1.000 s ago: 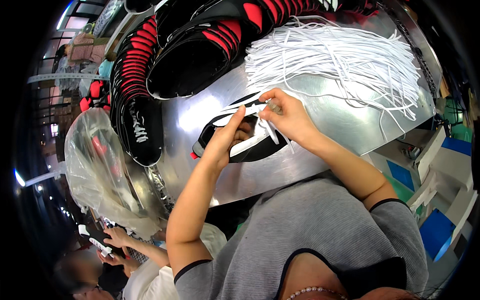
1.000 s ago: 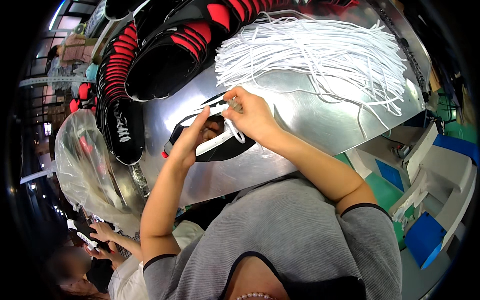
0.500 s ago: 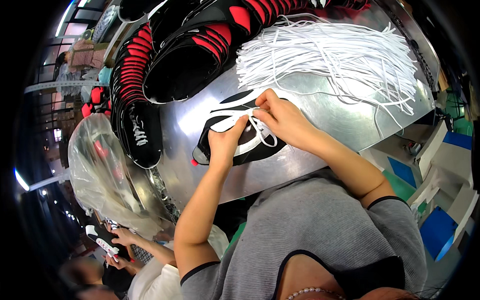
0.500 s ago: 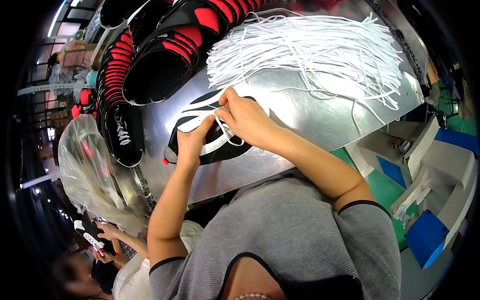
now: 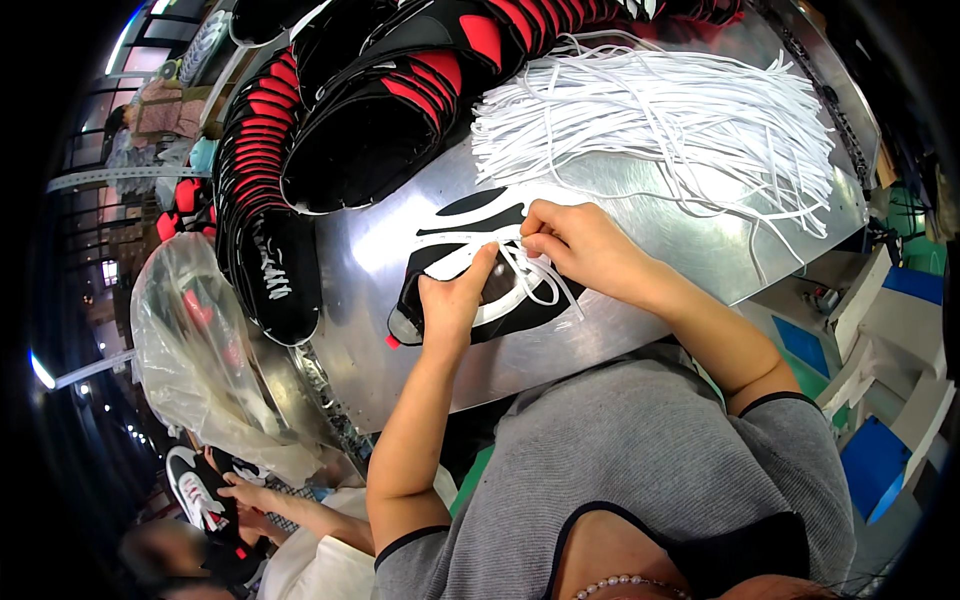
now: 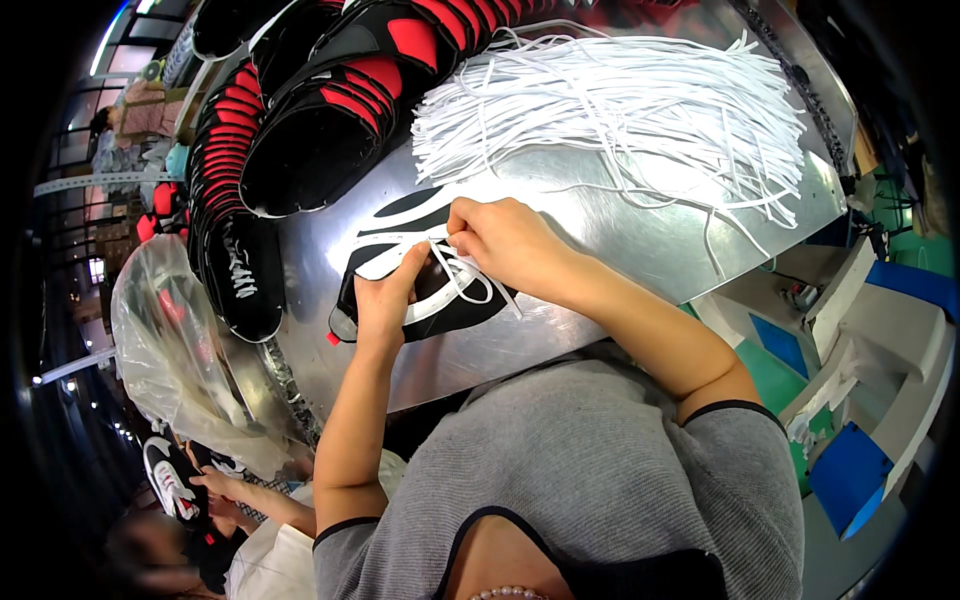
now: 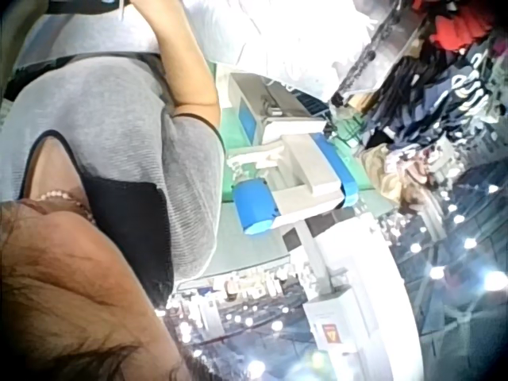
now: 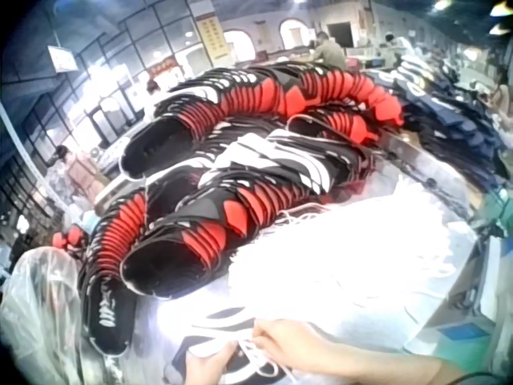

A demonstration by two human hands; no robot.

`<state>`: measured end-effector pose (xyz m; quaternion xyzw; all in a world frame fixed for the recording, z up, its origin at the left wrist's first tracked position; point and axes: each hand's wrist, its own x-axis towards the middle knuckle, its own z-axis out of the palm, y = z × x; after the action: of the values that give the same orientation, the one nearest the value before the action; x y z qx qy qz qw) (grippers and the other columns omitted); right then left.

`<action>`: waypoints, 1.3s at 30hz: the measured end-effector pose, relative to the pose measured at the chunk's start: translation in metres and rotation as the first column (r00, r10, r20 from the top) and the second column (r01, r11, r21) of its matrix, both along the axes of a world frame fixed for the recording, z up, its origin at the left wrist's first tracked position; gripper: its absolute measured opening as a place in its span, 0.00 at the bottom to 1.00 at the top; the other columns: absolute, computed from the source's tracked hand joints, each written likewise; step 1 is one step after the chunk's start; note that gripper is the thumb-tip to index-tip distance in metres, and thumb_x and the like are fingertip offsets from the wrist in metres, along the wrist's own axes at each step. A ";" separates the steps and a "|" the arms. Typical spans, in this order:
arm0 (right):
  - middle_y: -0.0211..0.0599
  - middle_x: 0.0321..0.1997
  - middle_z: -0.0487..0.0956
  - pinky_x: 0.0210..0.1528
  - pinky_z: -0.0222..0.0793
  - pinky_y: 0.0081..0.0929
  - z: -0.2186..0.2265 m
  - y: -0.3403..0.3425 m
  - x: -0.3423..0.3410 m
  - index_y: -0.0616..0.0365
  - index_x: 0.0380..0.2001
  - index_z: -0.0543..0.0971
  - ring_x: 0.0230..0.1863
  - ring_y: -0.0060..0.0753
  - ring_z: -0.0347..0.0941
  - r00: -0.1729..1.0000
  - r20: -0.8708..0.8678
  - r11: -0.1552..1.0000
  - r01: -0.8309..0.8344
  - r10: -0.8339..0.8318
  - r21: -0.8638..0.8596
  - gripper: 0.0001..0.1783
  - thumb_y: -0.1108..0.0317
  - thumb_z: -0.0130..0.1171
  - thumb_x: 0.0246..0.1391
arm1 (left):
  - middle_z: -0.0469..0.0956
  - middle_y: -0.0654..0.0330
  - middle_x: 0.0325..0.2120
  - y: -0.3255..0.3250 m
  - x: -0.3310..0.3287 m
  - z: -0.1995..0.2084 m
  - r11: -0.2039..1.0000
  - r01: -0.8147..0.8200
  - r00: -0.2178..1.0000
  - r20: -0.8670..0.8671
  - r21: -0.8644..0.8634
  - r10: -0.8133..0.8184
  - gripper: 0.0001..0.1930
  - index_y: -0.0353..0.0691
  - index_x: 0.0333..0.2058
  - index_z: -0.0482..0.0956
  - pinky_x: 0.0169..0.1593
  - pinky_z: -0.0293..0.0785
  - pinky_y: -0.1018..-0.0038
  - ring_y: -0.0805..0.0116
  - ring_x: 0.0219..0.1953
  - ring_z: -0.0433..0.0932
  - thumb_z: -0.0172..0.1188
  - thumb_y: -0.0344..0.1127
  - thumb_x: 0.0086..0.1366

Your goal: The person laces a shoe by hand, threading a white lace through the eyelets of a black and white shoe upper. They pick up the lace, thread it through several eyelets one by one, and pull it through each time until the shoe is partially laced.

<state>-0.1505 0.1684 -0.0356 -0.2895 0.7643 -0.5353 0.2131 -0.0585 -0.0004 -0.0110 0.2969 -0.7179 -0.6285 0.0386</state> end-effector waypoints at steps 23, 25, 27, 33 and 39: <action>0.34 0.26 0.77 0.35 0.68 0.25 -0.010 -0.031 -0.002 0.61 0.38 0.73 0.29 0.27 0.74 0.988 0.147 0.988 0.055 -0.034 -0.145 0.07 0.68 0.53 0.63 | 0.75 0.71 0.25 -0.003 0.007 0.005 0.987 0.133 0.977 0.158 0.087 -0.146 0.08 0.40 0.39 0.80 0.29 0.62 0.81 0.81 0.26 0.69 0.66 0.31 0.61; 0.36 0.26 0.78 0.35 0.69 0.27 -0.012 -0.034 -0.005 0.61 0.38 0.72 0.29 0.31 0.74 0.991 0.131 0.995 0.048 -0.036 -0.092 0.07 0.68 0.52 0.63 | 0.76 0.70 0.26 -0.002 0.000 0.002 0.992 0.126 0.969 0.209 0.027 -0.129 0.10 0.40 0.39 0.80 0.30 0.63 0.80 0.81 0.27 0.69 0.67 0.30 0.59; 0.44 0.27 0.79 0.38 0.70 0.37 -0.014 -0.036 -0.006 0.61 0.38 0.72 0.31 0.45 0.76 0.992 0.107 0.995 0.075 -0.067 -0.070 0.09 0.66 0.52 0.62 | 0.77 0.69 0.28 0.002 -0.003 0.005 0.991 0.133 0.976 0.169 0.025 -0.135 0.11 0.39 0.39 0.80 0.31 0.65 0.80 0.80 0.27 0.70 0.68 0.29 0.57; 0.51 0.29 0.80 0.40 0.70 0.45 -0.018 -0.038 -0.006 0.62 0.38 0.72 0.34 0.55 0.77 0.991 0.090 0.993 0.106 -0.100 -0.060 0.10 0.65 0.52 0.62 | 0.78 0.68 0.30 -0.001 -0.009 -0.001 0.990 0.138 0.977 0.160 0.019 -0.139 0.12 0.38 0.39 0.80 0.33 0.67 0.79 0.79 0.28 0.70 0.68 0.26 0.56; 0.49 0.28 0.80 0.39 0.70 0.43 -0.018 -0.039 -0.007 0.62 0.38 0.72 0.34 0.54 0.77 0.988 0.097 0.990 0.126 -0.120 -0.057 0.10 0.65 0.52 0.62 | 0.80 0.66 0.33 -0.004 -0.008 0.001 0.981 0.155 0.980 0.110 0.115 -0.167 0.13 0.36 0.44 0.80 0.38 0.69 0.80 0.78 0.34 0.74 0.65 0.29 0.59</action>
<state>-0.1576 0.1294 -0.0537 -0.2231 0.7525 -0.5844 0.2061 -0.0665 -0.0040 -0.0103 0.2765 -0.7064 -0.6477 -0.0712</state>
